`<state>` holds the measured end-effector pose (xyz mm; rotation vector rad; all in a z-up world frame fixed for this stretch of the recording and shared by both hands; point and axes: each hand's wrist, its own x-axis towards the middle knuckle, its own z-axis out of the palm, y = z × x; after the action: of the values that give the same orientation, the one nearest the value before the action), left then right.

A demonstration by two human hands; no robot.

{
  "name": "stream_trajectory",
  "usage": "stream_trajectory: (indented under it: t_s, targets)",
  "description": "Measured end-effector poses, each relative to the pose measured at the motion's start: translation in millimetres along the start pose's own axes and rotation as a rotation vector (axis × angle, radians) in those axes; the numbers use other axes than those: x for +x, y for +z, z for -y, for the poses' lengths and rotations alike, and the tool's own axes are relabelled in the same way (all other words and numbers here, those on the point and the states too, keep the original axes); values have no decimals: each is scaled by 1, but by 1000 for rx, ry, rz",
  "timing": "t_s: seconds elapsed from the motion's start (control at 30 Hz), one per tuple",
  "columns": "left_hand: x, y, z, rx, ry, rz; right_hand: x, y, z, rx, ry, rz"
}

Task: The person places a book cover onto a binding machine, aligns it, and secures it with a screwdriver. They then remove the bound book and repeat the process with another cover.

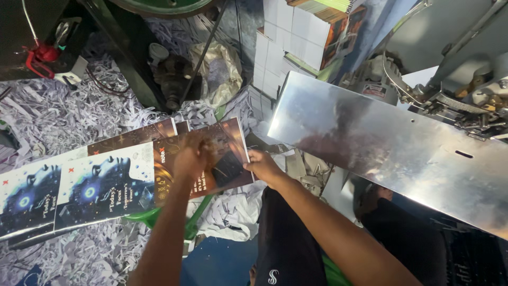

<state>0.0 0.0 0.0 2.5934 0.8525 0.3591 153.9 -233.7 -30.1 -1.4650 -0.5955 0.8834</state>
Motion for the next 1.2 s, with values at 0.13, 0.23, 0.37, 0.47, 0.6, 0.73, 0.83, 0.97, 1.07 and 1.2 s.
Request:
stream_trajectory:
  t_s: [0.13, 0.23, 0.37, 0.47, 0.6, 0.73, 0.83, 0.97, 1.07, 1.2]
  targets:
    - [41, -45, -12, -30, -7, 45, -10, 4, 8, -93, -134, -10]
    - [53, -57, -9, -87, 12, 138, -13, 2, 15, -193, -108, -31]
    - [53, -55, -1, -265, 6, 78, -11, 1, 16, -121, -60, -5]
    - [51, -51, 4, -330, -11, 13, -9, -1, 11, -66, -31, 11]
    - [43, -49, 9, -480, -64, -19, -9, 2, 15, 81, -107, 72]
    - [35, -54, 8, -584, -55, -39, -25, -1, 34, 84, 60, 28]
    - [31, -66, 4, -591, -34, -19, -36, 5, 53, 134, 162, 112]
    - [27, -80, -13, -611, 2, 32, -55, 14, 70, 249, 375, 214]
    - [22, -88, -27, -584, 5, 54, -70, 21, 72, 290, 310, 185]
    - [19, -101, -44, -559, 70, 78, -83, 29, 64, 310, 126, 106]
